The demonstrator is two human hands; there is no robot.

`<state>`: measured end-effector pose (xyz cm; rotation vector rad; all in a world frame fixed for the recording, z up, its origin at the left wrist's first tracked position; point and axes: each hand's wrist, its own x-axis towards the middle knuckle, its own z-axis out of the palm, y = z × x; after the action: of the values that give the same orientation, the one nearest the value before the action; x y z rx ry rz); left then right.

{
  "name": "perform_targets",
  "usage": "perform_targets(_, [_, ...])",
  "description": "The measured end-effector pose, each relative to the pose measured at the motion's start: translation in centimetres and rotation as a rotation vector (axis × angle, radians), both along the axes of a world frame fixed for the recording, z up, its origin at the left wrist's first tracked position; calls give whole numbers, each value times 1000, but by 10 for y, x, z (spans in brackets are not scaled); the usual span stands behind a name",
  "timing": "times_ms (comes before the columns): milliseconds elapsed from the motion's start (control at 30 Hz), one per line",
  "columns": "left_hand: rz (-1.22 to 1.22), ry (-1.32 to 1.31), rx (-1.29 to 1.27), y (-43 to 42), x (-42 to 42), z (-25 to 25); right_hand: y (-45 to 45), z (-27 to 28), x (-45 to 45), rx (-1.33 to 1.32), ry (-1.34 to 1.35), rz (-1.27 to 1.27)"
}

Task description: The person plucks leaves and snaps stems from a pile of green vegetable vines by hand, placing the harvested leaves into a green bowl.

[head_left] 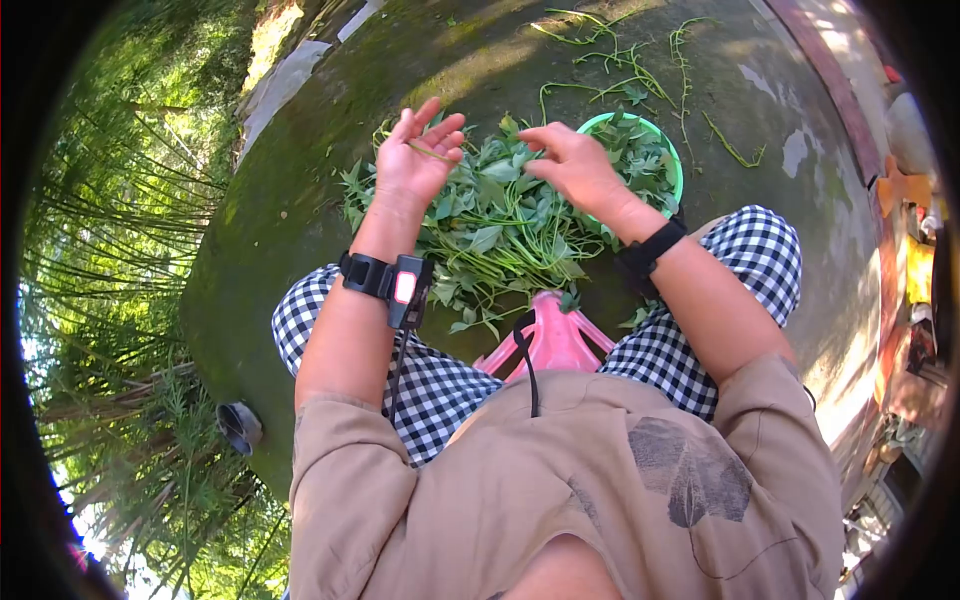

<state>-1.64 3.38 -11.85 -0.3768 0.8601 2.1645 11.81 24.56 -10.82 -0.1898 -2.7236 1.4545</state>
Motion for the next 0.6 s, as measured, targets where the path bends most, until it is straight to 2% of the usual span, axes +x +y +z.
perform_targets(67, [-78, -19, 65, 16, 7, 0, -20, -5, -9, -135, -32, 7])
perform_targets(100, [-115, -28, 94, 20, 10, 4, -27, -11, -14, -331, -124, 11])
perform_targets(200, [-109, 138, -159, 25, 5, 25, -32, -24, -16, -529, -263, 67])
perform_targets(233, [-173, 315, -461, 23, 3, 44, -33, -19, -14, -524, -215, 3])
perform_targets(267, [-231, 612, -900, 15, -4, 53, -30, -18, -14, -416, -205, 16])
perform_targets(300, [-245, 1023, -1466, -4, -31, 27, -21, -18, -14, -306, -192, 27])
perform_targets(333, [-232, 1154, -1990, -10, -24, 49, -13, -12, -13, -195, -177, 38])
perform_targets(367, [-314, 1103, -2072, -27, -30, 55, -4, -5, -10, 25, -215, 98])
perform_targets(400, [-387, 1009, -2080, -43, -40, 48, 2, -1, -7, 61, -219, 121])
perform_targets(467, [-68, 1302, -2262, -53, -25, 27, 9, 1, -1, 134, -230, 158])
perform_targets(567, [-352, 1411, -2213, -51, -11, 4, 14, 7, 9, 219, -227, 185])
perform_targets(600, [-534, 1225, -2127, -48, -8, -5, 14, 9, 11, 252, -216, 200])
